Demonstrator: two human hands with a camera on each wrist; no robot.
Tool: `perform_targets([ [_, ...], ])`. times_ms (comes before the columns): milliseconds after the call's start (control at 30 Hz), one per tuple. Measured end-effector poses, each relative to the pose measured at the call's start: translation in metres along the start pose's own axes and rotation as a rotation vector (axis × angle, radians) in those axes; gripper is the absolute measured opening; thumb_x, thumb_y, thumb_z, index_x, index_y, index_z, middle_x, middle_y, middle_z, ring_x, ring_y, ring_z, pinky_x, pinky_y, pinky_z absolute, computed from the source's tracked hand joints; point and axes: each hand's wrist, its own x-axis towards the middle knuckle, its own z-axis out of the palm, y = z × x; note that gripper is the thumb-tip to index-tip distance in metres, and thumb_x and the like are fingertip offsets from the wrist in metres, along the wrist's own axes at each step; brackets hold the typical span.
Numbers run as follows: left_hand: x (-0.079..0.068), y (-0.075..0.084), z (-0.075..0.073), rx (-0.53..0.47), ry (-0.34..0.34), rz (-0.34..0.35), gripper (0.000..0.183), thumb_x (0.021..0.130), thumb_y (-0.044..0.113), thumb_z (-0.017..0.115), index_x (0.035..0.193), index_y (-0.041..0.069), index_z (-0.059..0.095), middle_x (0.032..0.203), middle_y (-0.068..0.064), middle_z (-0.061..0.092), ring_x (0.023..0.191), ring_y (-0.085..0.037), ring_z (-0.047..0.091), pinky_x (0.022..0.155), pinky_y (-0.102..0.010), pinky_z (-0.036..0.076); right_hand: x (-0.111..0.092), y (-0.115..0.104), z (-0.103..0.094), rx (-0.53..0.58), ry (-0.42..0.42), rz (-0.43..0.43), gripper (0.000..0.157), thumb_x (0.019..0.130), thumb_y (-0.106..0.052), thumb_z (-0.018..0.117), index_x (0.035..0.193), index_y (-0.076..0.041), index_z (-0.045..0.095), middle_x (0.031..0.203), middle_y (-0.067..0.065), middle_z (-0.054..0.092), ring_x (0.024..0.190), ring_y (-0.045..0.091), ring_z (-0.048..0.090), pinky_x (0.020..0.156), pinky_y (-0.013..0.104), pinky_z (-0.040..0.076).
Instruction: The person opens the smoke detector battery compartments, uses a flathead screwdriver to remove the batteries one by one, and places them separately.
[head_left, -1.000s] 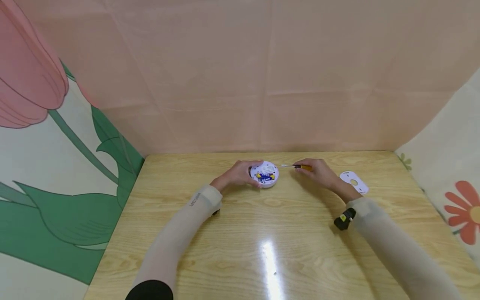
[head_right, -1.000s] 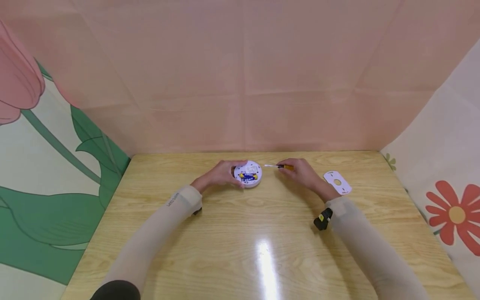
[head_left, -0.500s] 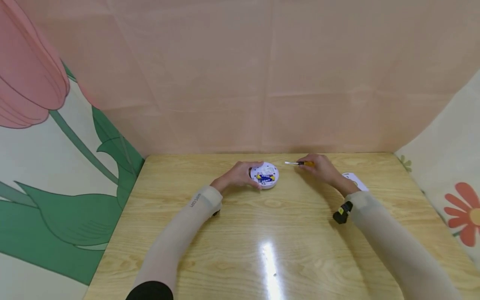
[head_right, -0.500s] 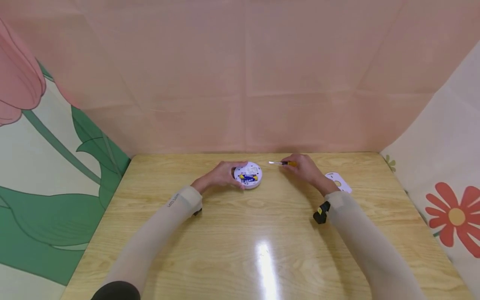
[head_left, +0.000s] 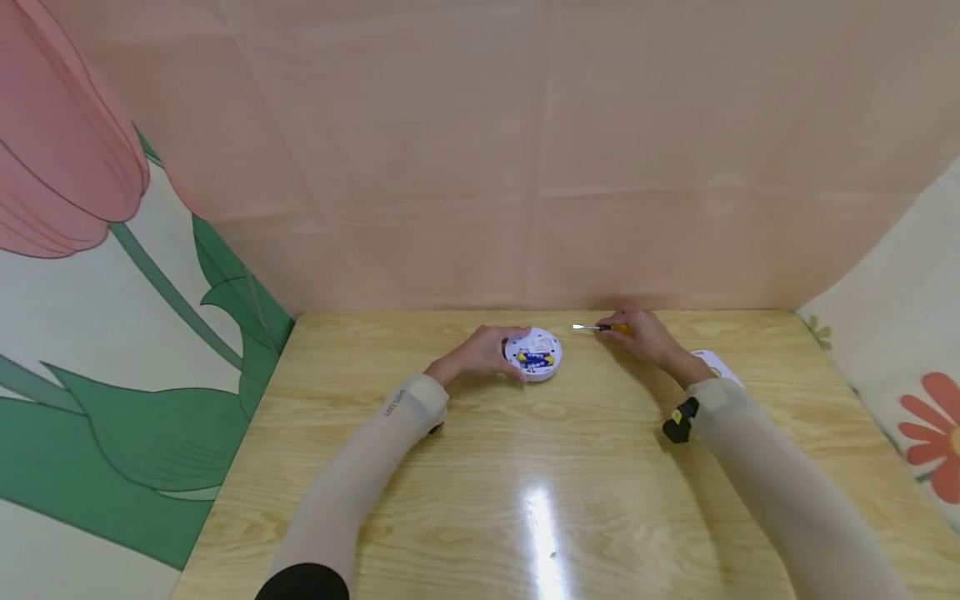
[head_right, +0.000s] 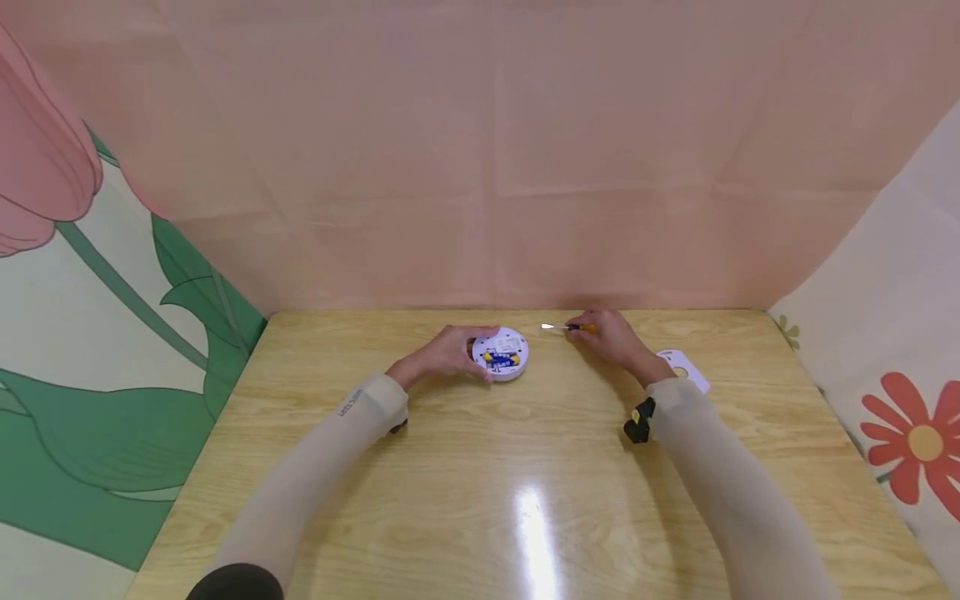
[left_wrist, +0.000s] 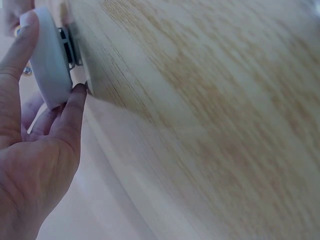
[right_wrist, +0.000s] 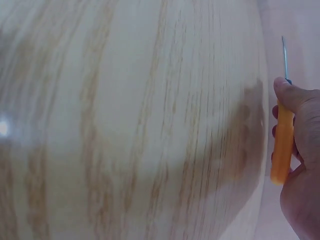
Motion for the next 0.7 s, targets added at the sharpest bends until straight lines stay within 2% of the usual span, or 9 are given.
perform_targets([
  [400,0.001,0.001,-0.001,0.006,0.01,-0.008,0.103,0.077,0.041,0.096,0.162,0.019,0.044,0.166,-0.007,0.045,0.151,-0.025,0.043,0.126,-0.042,0.033,0.001,0.009,0.005,0.014,0.01,-0.031,0.017,0.091,0.001,0.081,0.108,0.003,0.081,0.091,0.015,0.072,0.082,0.029,0.062,0.069,0.038,0.046],
  [700,0.0,0.001,0.0,0.011,0.007,-0.017,0.103,0.076,0.042,0.096,0.162,0.02,0.044,0.166,-0.006,0.045,0.151,-0.023,0.043,0.126,-0.04,0.033,0.002,0.014,0.009,0.005,0.017,-0.045,0.018,0.089,0.003,0.081,0.107,0.003,0.081,0.089,0.015,0.073,0.081,0.03,0.06,0.069,0.042,0.046],
])
